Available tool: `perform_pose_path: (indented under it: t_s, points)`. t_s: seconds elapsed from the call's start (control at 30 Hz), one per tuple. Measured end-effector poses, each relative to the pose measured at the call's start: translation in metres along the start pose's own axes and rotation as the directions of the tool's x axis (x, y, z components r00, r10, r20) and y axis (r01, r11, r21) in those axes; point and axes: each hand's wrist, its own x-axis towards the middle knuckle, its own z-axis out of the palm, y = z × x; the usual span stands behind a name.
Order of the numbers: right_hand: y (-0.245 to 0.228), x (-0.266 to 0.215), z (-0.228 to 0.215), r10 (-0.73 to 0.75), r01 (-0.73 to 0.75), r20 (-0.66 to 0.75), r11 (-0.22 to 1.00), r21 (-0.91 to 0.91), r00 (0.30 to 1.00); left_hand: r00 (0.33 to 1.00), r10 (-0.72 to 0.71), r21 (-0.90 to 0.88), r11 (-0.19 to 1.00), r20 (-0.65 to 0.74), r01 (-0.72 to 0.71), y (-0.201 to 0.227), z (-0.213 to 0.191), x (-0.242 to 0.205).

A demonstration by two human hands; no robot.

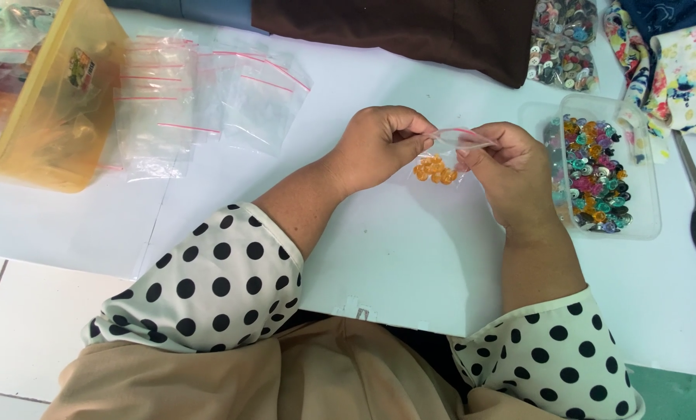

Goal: Sorting and packing small buttons into plastic bags on a work table.

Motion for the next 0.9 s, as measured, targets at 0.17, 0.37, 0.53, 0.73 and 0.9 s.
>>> perform_pose_path:
  t_s: [0.17, 0.37, 0.53, 0.73, 0.9]
  points:
    - [0.01, 0.009, -0.004, -0.119, 0.121, 0.023, 0.98, -0.156, 0.993, 0.995, 0.095, 0.157, 0.983, -0.003, -0.093, -0.003, -0.007, 0.002]
    - [0.017, 0.007, -0.004, -0.367, 0.394, 0.147, 0.826, -0.403, 0.919, 0.96, 0.253, 0.434, 0.856, 0.117, -0.279, -0.002, -0.013, -0.001]
    - [0.016, -0.014, -0.004, -0.287, 0.39, 0.27, 0.758, -0.523, 0.919, 0.943, 0.227, 0.571, 0.752, 0.244, -0.329, -0.005, -0.011, -0.015]
    - [0.003, -0.067, -0.003, -0.183, 0.377, 0.354, 0.686, -0.623, 0.917, 0.88, 0.185, 0.686, 0.563, 0.438, -0.46, 0.008, -0.001, -0.064]
    - [-0.017, -0.119, -0.003, -0.109, 0.297, 0.298, 0.638, -0.711, 0.948, 0.82, 0.198, 0.714, 0.411, 0.536, -0.566, 0.025, 0.005, -0.114]
